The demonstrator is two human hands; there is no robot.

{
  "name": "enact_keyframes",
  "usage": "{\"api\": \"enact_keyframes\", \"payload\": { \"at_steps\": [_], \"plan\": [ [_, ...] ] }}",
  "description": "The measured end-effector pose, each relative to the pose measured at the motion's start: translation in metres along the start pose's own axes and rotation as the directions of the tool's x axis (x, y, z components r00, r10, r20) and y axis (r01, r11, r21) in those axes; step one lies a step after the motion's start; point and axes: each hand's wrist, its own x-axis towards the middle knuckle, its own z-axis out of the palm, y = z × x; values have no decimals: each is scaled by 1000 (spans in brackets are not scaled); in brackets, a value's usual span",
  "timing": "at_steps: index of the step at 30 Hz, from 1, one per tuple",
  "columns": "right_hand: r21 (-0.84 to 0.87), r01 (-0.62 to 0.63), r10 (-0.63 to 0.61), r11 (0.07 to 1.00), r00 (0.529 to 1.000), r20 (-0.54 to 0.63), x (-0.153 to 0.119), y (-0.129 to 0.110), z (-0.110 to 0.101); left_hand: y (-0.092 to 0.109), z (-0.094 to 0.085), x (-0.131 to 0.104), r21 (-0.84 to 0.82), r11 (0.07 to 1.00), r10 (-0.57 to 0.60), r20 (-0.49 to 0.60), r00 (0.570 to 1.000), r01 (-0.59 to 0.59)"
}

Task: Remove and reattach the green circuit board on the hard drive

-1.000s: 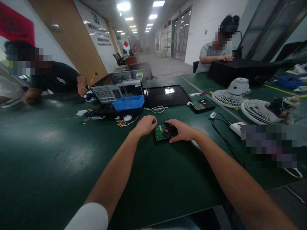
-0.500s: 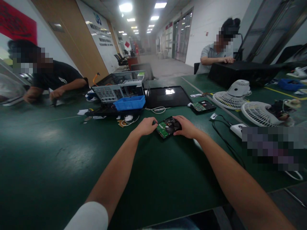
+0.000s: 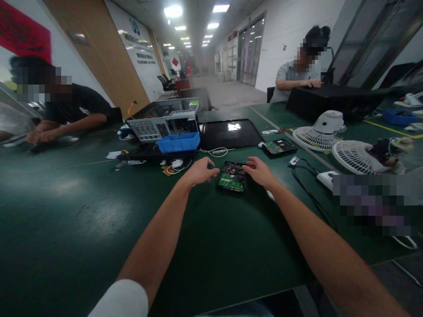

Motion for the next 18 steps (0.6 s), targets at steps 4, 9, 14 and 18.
{"api": "enact_keyframes", "payload": {
  "at_steps": [4, 9, 14, 18],
  "plan": [
    [124, 25, -36, 992, 996, 82, -4, -3, 12, 5, -16, -1, 19, 996, 92, -250, 964, -90],
    [-10, 91, -90, 996, 991, 96, -11, -10, 23, 13, -20, -1, -51, 983, 154, -314, 937, -179],
    [-112, 170, -158, 979, 982, 109, -18, -16, 27, 18, -9, 5, -309, 927, 101, -339, 936, -212],
    [-133, 241, -226, 961, 967, 118, -17, -13, 28, 19, -8, 6, -386, 883, 134, -341, 930, -268]
  ]
}}
